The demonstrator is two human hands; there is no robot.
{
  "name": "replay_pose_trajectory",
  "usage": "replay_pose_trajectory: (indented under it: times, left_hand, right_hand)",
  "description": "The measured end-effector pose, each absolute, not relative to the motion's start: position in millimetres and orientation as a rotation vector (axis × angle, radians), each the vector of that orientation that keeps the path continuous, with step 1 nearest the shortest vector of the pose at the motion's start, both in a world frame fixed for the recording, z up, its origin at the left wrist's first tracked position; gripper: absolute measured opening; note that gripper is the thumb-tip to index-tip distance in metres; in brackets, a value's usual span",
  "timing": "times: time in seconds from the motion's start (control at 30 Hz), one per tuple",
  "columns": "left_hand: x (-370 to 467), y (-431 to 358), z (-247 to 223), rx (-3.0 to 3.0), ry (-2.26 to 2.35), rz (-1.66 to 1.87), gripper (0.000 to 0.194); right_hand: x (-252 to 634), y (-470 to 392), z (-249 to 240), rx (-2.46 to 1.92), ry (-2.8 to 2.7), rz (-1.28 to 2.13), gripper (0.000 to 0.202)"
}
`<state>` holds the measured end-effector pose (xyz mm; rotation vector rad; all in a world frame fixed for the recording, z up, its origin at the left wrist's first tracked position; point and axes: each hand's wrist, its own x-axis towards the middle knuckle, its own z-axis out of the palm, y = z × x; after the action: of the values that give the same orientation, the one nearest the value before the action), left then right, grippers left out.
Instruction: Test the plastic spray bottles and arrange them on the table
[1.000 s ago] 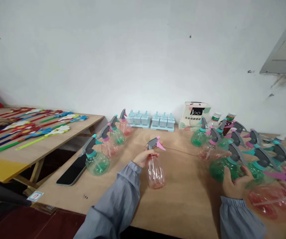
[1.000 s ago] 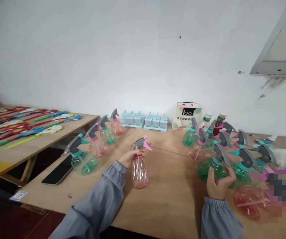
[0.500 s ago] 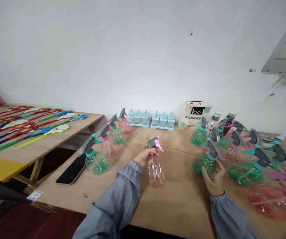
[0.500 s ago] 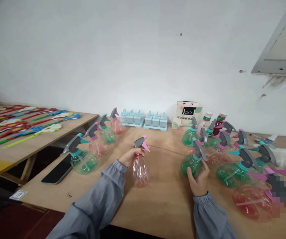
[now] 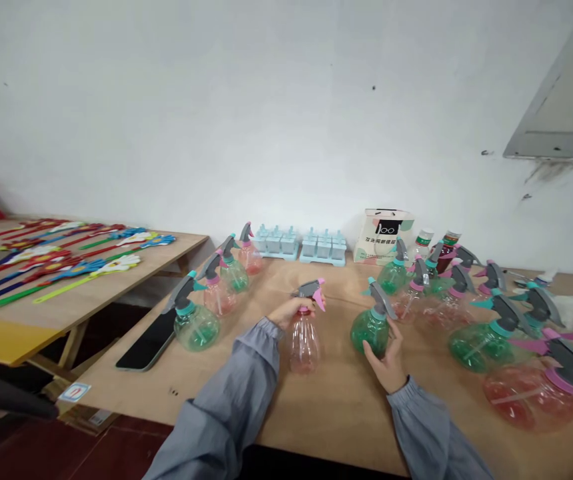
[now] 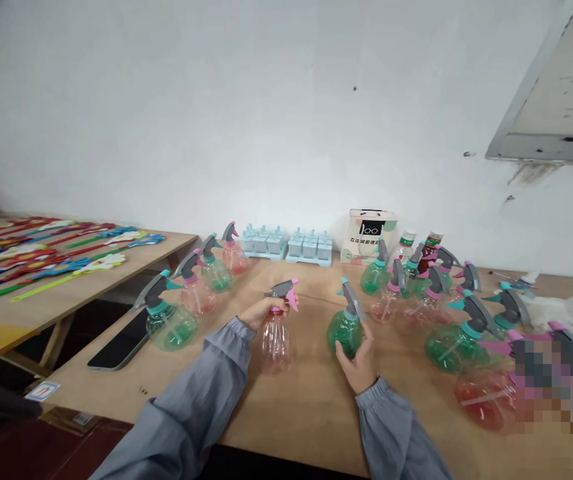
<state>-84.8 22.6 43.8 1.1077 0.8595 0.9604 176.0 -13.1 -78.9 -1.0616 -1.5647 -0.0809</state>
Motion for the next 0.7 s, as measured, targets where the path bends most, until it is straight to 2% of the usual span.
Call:
replay_pose_trajectory:
  times: [0.17, 0.4, 0.6, 0.7]
  left_hand:
    - [-84.8, 23.4, 47.2, 1.11, 0.854, 0.924, 0.04]
    - [-77.1, 31.0, 47.2, 1.162, 0.862, 0.975, 0.03]
    - [-73.4, 43.9, 59.3, 1.178, 0.817, 1.007, 0.044]
    - [-72.4, 51.5, 62.2, 1.184, 0.797, 0.977, 0.041]
  right_hand:
    - [172.3, -14.1, -74.3, -1.036, -1.617, -0.096, 0.073]
    - [175.8, -12.4, -79.2, -1.055, -1.689, -0.013, 0.074]
    - [173.9, -5.2, -77.8, -1.055, -1.775, 0.043, 0.072]
    - [170.6, -0.9, -75.1, -1.045, -1.774, 0.101, 0.071]
